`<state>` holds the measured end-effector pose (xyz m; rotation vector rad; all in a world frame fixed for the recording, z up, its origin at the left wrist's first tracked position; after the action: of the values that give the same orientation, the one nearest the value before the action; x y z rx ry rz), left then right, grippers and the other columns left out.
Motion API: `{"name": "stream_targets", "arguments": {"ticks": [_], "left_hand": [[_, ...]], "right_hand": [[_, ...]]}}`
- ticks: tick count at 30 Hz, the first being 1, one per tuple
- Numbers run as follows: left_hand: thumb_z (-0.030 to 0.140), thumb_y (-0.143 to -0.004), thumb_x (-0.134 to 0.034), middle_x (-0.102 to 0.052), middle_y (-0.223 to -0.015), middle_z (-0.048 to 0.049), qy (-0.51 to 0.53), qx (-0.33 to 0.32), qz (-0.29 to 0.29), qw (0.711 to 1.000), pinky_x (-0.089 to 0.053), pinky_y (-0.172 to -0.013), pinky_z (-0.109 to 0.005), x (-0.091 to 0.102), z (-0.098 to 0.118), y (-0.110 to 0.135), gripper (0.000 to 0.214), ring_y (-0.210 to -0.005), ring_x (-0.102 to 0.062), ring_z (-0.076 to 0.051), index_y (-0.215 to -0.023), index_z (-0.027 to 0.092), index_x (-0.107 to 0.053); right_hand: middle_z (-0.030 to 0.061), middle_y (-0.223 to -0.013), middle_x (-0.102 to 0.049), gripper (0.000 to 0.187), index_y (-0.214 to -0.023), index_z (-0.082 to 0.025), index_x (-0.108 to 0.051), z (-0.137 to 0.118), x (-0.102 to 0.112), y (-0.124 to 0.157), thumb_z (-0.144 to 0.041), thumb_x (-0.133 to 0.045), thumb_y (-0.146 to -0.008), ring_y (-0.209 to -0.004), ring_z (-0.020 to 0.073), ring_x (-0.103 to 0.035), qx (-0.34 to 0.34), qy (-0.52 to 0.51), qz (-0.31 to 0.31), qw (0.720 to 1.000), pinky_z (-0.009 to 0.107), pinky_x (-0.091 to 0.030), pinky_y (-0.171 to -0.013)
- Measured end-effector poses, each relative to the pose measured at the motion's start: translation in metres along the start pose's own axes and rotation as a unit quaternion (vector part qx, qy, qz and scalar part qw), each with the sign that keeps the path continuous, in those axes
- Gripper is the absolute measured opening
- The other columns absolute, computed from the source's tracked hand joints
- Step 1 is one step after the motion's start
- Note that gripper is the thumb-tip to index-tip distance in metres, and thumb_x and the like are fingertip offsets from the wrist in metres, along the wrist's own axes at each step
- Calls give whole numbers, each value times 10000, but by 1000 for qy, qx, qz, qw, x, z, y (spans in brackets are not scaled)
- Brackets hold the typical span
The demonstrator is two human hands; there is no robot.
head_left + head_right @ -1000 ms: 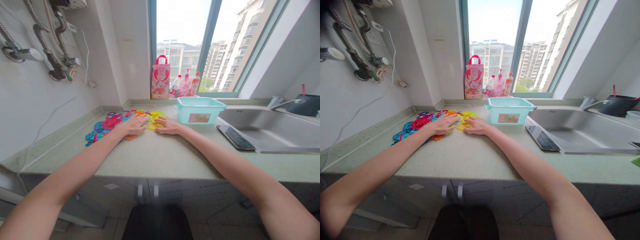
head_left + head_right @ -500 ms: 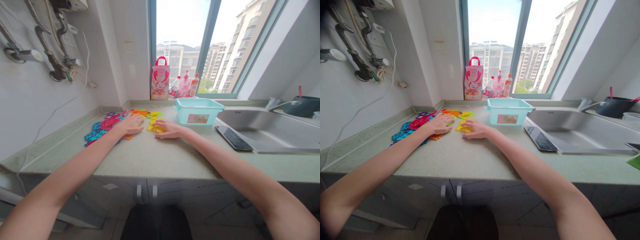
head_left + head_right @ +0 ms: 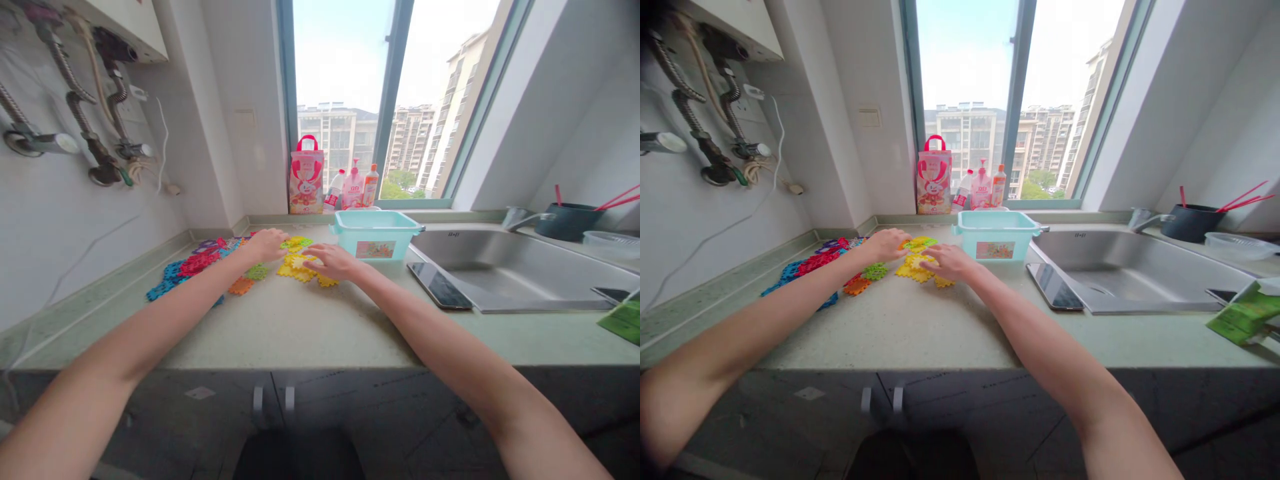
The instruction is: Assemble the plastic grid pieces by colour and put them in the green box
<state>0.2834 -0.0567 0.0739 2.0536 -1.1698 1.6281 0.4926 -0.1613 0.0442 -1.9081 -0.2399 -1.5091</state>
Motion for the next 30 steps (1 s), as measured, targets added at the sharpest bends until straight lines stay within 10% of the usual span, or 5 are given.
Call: {"name": "stream_targets", "arguments": {"ticks": [10,22,30], "left_hand": [[289,-907,-630,-804,-1107,-209,-66,30,-28,997,-478,-947,-447,-26,22,-78,253,-1079,-719,-345,-1002,161,-827],[322,-960,-626,-821,-983,-81,22,-30,222,974,-485,-903,-436,22,3,23,214,-955,-698,-260,-988,220,-812],[478,-1031,-517,-811,-1145,-88,188,-185,130,956,-531,-1041,-433,4,30,43,394,-1103,-720,-261,-1181,247,-798]], "right_hand": [[126,-1355,-750,511,-1303,-219,-766,10,7,4,-598,-487,-1106,-1236,249,-707,-20,3,-17,1000,347,-493,-1074],[155,-1347,-752,524,-1349,-184,-731,8,11,5,-570,-462,-1119,-1247,269,-701,-56,15,-9,998,354,-491,-1065],[184,-1411,-716,530,-1442,-155,-658,18,-8,1,-522,-428,-1138,-1311,271,-675,-93,-9,-31,995,367,-471,-1124]]}}
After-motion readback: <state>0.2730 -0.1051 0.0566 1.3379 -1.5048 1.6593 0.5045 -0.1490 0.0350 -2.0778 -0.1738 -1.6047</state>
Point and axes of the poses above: each hand's wrist, its own y-axis away from the middle knuckle, its own x-axis out of the back of the hand, z = x × y, the point moved 3 cm from there along -y, towards the middle knuckle
